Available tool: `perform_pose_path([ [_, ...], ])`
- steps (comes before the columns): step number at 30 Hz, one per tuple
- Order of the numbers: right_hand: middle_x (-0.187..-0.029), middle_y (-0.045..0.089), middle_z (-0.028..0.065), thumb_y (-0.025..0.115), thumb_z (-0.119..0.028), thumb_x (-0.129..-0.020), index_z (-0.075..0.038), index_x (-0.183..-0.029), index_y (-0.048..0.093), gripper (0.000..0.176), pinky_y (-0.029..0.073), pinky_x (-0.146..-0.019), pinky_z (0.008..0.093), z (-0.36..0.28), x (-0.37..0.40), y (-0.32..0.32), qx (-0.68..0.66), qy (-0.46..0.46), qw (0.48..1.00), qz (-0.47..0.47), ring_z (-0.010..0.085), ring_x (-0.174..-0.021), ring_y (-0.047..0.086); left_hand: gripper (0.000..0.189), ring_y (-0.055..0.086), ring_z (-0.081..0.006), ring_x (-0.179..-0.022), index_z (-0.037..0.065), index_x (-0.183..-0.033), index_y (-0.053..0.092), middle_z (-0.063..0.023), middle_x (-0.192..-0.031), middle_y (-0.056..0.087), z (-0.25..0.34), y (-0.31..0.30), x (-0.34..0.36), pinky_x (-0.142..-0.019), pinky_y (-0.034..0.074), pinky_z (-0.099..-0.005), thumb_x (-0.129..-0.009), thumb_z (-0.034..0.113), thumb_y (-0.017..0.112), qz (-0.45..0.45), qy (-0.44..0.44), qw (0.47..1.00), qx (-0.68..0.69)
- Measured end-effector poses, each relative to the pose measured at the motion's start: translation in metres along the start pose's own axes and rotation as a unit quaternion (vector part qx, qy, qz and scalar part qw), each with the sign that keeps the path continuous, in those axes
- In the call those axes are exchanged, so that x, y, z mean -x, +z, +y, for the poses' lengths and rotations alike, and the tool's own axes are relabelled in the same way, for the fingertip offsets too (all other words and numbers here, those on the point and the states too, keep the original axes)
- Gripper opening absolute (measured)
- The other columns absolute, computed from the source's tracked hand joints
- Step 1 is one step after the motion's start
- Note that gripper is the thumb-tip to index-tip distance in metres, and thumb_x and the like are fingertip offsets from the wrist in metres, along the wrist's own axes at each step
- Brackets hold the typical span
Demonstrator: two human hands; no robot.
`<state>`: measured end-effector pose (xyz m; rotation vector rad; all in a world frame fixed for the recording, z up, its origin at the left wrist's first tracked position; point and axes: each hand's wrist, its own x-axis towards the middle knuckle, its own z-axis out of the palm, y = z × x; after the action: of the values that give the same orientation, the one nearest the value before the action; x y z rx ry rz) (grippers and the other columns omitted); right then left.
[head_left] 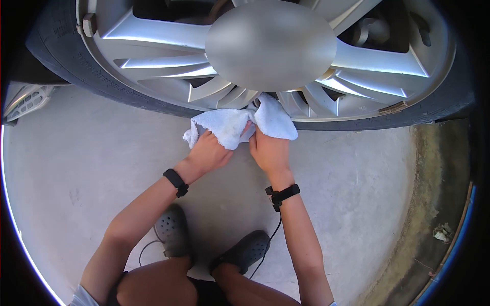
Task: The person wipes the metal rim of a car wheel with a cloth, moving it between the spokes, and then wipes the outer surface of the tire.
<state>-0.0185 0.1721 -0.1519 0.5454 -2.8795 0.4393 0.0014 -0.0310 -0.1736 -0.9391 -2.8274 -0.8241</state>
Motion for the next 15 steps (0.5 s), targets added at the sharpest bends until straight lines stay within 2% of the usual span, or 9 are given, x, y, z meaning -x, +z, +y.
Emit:
perform_pose_path([
  [1, -0.110, 0.064, 0.0221, 0.065, -0.012, -0.081, 0.002, -0.114, 0.064, 0.036, 0.045, -0.092, 0.0533, 0.001, 0.005, -0.003, 0.004, -0.006, 1.000, 0.017, 0.0415, -0.106, 0.060, 0.084, 0.059, -0.0407, -0.114, 0.016, -0.159, 0.029, -0.0221, -0.133, 0.058, 0.005, -0.005, -0.002, -0.099, 0.045, -0.0494, -0.082, 0.012, 0.062, -0.010, -0.005, 1.000, 0.004],
  [3, -0.121, 0.059, 0.0251, 0.065, -0.011, -0.081, 0.004, -0.116, 0.062, 0.038, 0.043, -0.097, 0.0538, 0.000, 0.014, -0.012, 0.007, 0.001, 0.999, 0.033, 0.0446, -0.115, 0.055, 0.083, 0.059, -0.0379, -0.114, 0.016, -0.159, 0.027, -0.0202, -0.132, 0.059, 0.012, -0.015, -0.005, -0.098, 0.045, -0.0484, -0.084, 0.011, 0.061, -0.028, -0.017, 0.999, 0.011],
  [7, -0.138, 0.049, 0.0292, 0.065, -0.008, -0.080, 0.008, -0.119, 0.059, 0.043, 0.039, -0.104, 0.0571, -0.002, 0.029, -0.029, -0.009, 0.008, 1.000, 0.008, 0.0514, -0.126, 0.045, 0.079, 0.059, -0.0423, -0.114, 0.013, -0.156, 0.035, -0.0214, -0.132, 0.057, 0.024, -0.035, -0.017, -0.099, 0.045, -0.0504, -0.081, 0.009, 0.060, 0.067, 0.063, 0.996, -0.002],
  [9, -0.138, 0.049, 0.0295, 0.065, -0.008, -0.079, 0.010, -0.128, 0.054, 0.053, 0.035, -0.107, 0.0604, -0.004, 0.029, -0.039, -0.013, -0.009, 0.999, 0.041, 0.0526, -0.127, 0.043, 0.078, 0.059, -0.0416, -0.114, 0.010, -0.154, 0.038, -0.0211, -0.130, 0.058, 0.035, -0.049, -0.025, -0.099, 0.046, -0.0495, -0.080, 0.005, 0.060, 0.096, 0.097, 0.990, -0.032],
  [12, -0.141, 0.046, 0.0309, 0.064, -0.007, -0.079, 0.012, -0.140, 0.042, 0.068, 0.028, -0.111, 0.0644, -0.009, 0.019, -0.060, 0.024, -0.041, 0.991, 0.126, 0.0541, -0.132, 0.039, 0.076, 0.061, -0.0344, -0.109, 0.014, -0.152, 0.044, -0.0148, -0.125, 0.061, 0.048, -0.062, -0.029, -0.098, 0.045, -0.0489, -0.079, 0.006, 0.061, 0.186, 0.065, 0.980, 0.031],
  [13, -0.142, 0.044, 0.0315, 0.064, -0.007, -0.079, 0.013, -0.144, 0.037, 0.073, 0.025, -0.113, 0.0656, -0.011, 0.012, -0.067, 0.043, -0.051, 0.985, 0.162, 0.0546, -0.133, 0.038, 0.072, 0.061, -0.0330, -0.106, 0.012, -0.148, 0.050, -0.0124, -0.122, 0.062, 0.046, -0.059, -0.032, -0.096, 0.046, -0.0471, -0.078, 0.007, 0.063, 0.251, 0.079, 0.964, 0.034],
  [15, -0.136, 0.047, 0.0285, 0.064, -0.007, -0.081, 0.007, -0.149, 0.034, 0.076, 0.028, -0.110, 0.0664, -0.015, -0.003, -0.081, 0.017, -0.060, 0.970, 0.233, 0.0534, -0.129, 0.041, 0.071, 0.061, -0.0327, -0.106, 0.012, -0.147, 0.051, -0.0108, -0.122, 0.063, 0.050, -0.076, -0.029, -0.095, 0.047, -0.0464, -0.077, 0.008, 0.066, 0.274, 0.114, 0.953, -0.059],
])
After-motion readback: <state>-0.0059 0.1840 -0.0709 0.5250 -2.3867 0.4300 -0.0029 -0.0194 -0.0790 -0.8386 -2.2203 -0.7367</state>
